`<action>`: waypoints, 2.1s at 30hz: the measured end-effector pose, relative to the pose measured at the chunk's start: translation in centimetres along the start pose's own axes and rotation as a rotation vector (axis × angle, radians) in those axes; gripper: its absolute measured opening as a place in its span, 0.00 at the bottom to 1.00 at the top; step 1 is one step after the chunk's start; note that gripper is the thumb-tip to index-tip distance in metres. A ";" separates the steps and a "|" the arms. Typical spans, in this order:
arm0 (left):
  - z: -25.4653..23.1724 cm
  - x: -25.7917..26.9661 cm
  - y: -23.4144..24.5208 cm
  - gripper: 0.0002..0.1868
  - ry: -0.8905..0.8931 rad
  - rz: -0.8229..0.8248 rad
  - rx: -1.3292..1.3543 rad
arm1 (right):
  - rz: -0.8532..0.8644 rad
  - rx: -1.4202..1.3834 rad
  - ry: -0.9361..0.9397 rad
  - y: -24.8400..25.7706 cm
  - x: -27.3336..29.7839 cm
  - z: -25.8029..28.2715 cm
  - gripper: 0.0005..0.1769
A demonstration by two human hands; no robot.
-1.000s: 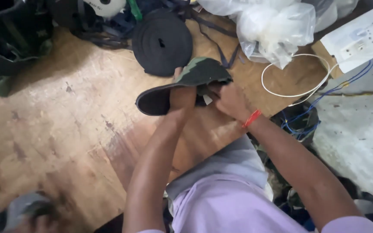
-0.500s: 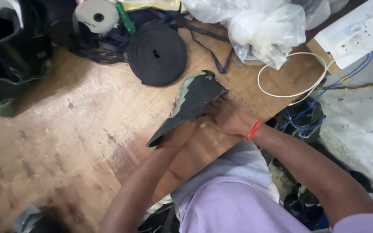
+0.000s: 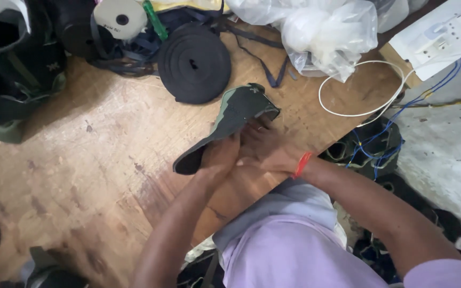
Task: The person sits at a workbench and turns fabric shoe uppers right-side out, working their hands inside each upper and pulling the material through, then setting finished uppers aside and picking up the next one. They repeat this for several uppers one at a time.
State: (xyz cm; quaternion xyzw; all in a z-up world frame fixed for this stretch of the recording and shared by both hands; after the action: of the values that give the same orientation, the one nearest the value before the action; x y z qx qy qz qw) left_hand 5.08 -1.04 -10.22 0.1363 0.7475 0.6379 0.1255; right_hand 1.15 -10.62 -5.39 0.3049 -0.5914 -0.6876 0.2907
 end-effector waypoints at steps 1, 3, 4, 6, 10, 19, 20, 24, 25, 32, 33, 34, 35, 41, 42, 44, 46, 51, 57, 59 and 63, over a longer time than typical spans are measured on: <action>0.1 -0.2 0.4 0.22 -0.002 -0.004 -0.005 | -0.006 0.002 0.000 0.1 0.3 -0.6 0.48; 0.7 -0.6 0.4 0.17 0.045 0.091 -0.040 | -0.158 -0.080 0.113 1.0 0.9 -0.7 0.45; 0.7 0.0 0.2 0.17 0.045 0.094 -0.041 | -0.158 -0.083 0.112 -0.5 1.4 -1.2 0.45; -0.1 0.8 1.5 0.20 -0.066 -0.150 -0.170 | -0.242 0.133 0.173 -2.1 2.3 -1.9 0.27; -1.6 4.1 0.2 0.23 -0.252 -0.356 -0.365 | -0.233 0.057 -0.157 -6.2 1.2 -4.2 0.13; -3.6 4.5 -1.3 0.21 -0.371 -0.310 -0.105 | -0.596 -0.075 0.132 -1.5 -0.3 -2.6 0.19; -3.5 5.2 -1.4 0.22 -0.358 -0.290 -0.085 | -0.464 -0.069 0.047 -2.0 -1.6 -1.9 0.17; -4.2 5.2 -1.1 0.23 -0.358 -0.254 -0.007 | -0.299 -0.016 0.198 -4.3 -0.4 -1.9 0.17; -4.6 4.2 -0.7 0.23 -0.365 -0.262 0.013 | -0.302 0.004 0.193 -4.6 -0.6 -2.9 0.17; -6.5 4.3 -0.5 0.25 -0.340 -0.207 0.174 | -0.349 -0.062 -0.061 -1.0 -2.4 -0.2 0.19; -7.0 2.9 0.1 0.25 -0.348 -0.229 0.195 | -0.578 0.223 0.119 2.6 -1.7 2.3 0.28; -6.8 2.4 0.7 0.26 -0.337 -0.235 0.213 | -0.580 0.232 0.134 4.0 -0.7 2.9 0.28; -6.4 1.7 1.3 0.26 -0.325 -0.240 0.230 | -0.482 -0.105 0.007 3.9 -0.2 1.6 0.25; -4.5 3.7 1.2 0.28 -0.238 -0.175 0.331 | -0.678 0.016 -0.204 13.5 1.6 -0.2 0.24; -4.7 3.6 1.4 0.29 -0.244 -0.165 0.344 | -0.637 0.127 -0.153 14.3 0.9 -1.1 0.26; -4.5 2.3 1.9 0.29 -0.167 -0.141 0.368 | -0.663 0.015 -0.140 13.7 1.3 -2.4 0.22; -4.3 0.8 3.7 0.29 -0.085 -0.123 0.399 | -0.680 -0.093 -0.116 12.2 1.7 -3.8 0.18; -1.0 1.0 6.4 0.37 0.078 -0.295 0.531 | -0.050 -0.489 -0.480 2.5 2.7 -3.3 0.20; -2.4 1.6 9.7 0.39 0.173 0.264 0.339 | -0.470 -0.243 0.286 7.4 0.3 0.9 0.22; -0.7 0.9 5.8 0.37 0.138 0.232 0.359 | -0.411 -0.156 0.197 6.6 1.4 -1.0 0.23; -0.3 -0.7 4.0 0.34 -0.051 0.035 0.497 | -0.082 0.030 0.025 1.8 1.5 -3.4 0.18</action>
State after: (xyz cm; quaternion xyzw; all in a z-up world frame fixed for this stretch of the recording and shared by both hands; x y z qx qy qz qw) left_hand 5.78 -0.95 -6.19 0.1922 0.8755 0.4328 0.0959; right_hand 2.85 -14.11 -4.06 0.3417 -0.5850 -0.6861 0.2651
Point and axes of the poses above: each hand's wrist, its own x-axis away from the middle knuckle, its own y-axis out of the back of the hand, z = x × y, the point moved 8 cm from there along -x, towards the middle knuckle, and after that the axes turned 15 degrees about y, right-handed, at the moved point
